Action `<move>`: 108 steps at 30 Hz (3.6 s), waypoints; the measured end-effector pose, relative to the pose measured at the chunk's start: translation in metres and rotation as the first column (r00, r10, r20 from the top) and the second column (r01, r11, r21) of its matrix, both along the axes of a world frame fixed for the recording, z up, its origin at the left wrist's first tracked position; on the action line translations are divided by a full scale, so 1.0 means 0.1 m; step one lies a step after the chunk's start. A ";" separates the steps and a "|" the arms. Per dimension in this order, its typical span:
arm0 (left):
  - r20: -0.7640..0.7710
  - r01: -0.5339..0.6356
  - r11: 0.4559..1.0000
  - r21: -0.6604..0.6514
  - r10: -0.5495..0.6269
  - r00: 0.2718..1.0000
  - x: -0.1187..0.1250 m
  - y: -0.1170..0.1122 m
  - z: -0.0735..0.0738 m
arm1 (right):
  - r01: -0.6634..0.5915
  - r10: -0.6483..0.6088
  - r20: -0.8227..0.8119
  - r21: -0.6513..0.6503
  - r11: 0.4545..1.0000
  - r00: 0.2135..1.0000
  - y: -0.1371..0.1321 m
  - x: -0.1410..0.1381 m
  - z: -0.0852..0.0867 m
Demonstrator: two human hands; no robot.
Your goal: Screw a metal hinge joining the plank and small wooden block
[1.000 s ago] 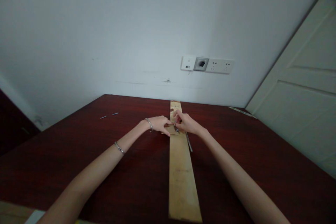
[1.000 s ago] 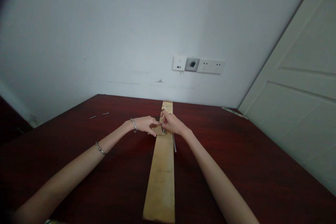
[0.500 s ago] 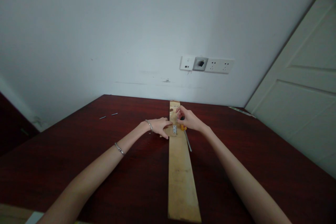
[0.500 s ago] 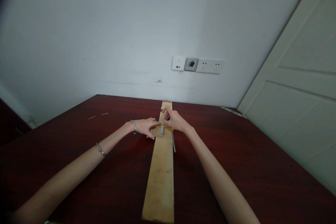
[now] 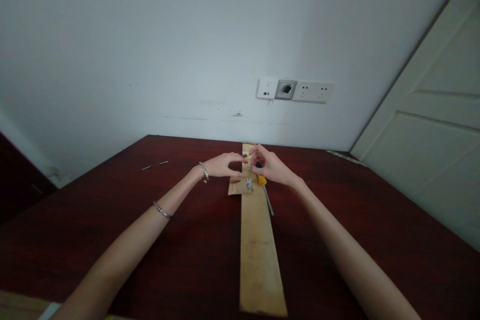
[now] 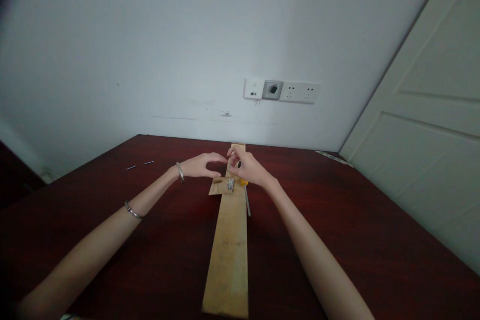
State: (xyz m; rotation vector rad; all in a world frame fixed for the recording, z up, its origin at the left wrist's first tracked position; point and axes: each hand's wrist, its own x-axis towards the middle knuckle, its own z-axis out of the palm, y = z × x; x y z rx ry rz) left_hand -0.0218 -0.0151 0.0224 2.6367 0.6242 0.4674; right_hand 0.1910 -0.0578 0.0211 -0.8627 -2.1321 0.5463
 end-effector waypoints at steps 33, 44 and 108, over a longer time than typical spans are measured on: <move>-0.543 -0.593 0.649 0.476 0.748 0.383 -1.95 0.30 -0.18 | 0.189 -0.194 0.141 0.046 0.981 0.971 0.21 0.22 -0.10; -0.585 -0.562 0.649 0.512 0.743 0.326 -2.06 0.13 -0.36 | 0.316 -0.353 0.186 0.202 0.927 0.917 0.37 0.32 -0.28; -0.191 -0.058 0.998 -0.013 0.054 0.980 0.18 0.06 -0.59 | 0.541 -0.488 0.374 -0.044 0.840 0.789 0.11 0.20 -0.44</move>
